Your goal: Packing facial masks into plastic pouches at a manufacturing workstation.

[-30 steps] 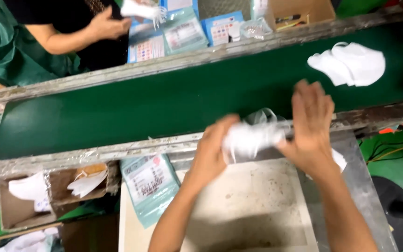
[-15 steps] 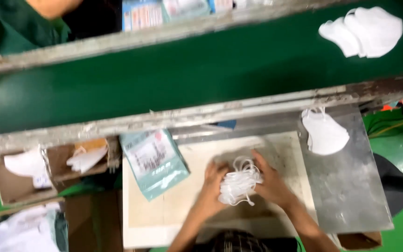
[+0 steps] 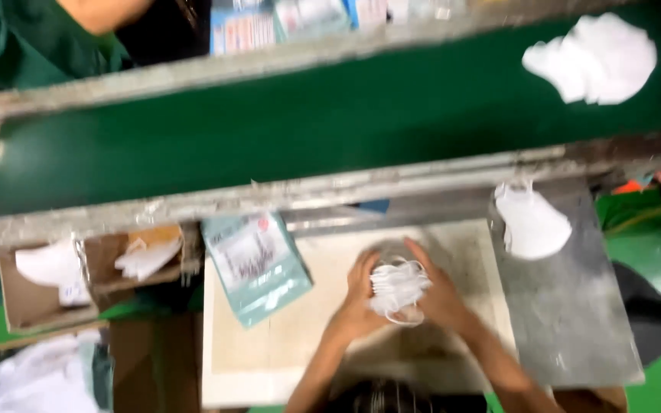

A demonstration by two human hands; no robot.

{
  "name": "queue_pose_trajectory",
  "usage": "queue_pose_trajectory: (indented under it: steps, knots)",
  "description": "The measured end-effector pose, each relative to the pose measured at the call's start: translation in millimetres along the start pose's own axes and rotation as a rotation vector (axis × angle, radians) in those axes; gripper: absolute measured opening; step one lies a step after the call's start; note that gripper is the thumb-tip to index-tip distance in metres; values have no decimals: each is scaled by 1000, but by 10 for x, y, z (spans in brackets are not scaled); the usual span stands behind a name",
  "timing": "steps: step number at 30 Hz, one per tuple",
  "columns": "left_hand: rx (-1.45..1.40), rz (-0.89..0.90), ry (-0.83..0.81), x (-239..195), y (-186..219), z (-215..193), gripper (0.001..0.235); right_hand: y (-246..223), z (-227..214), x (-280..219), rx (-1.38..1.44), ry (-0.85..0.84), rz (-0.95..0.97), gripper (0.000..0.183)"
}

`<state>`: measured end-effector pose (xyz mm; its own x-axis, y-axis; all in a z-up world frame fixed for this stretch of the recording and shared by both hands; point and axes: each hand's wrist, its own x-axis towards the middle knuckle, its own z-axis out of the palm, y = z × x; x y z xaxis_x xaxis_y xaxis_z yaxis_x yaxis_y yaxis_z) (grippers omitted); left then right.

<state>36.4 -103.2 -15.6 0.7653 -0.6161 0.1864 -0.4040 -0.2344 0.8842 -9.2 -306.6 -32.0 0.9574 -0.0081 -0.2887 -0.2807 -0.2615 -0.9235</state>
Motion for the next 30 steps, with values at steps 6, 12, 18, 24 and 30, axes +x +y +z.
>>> queue_pose_trajectory:
  steps: [6, 12, 18, 24, 30]
  knots:
    - [-658, -440, 134, -549, -170, -214, 34, 9, 73, -236, 469, 3, -271, 124]
    - [-151, -657, -3, -353, 553, -656, 33, -12, 94, -163, 1098, 139, -117, 91]
    - [-375, 247, -262, -922, 509, -1005, 33, 135, 130, -282, 1094, 85, -310, 81]
    - [-201, -49, -104, -497, 732, -981, 38, 259, 225, -259, 1187, 129, -130, 78]
    - [-342, -750, 79, -456, 46, -777, 37, -83, 418, -268, 1018, -102, -269, 78]
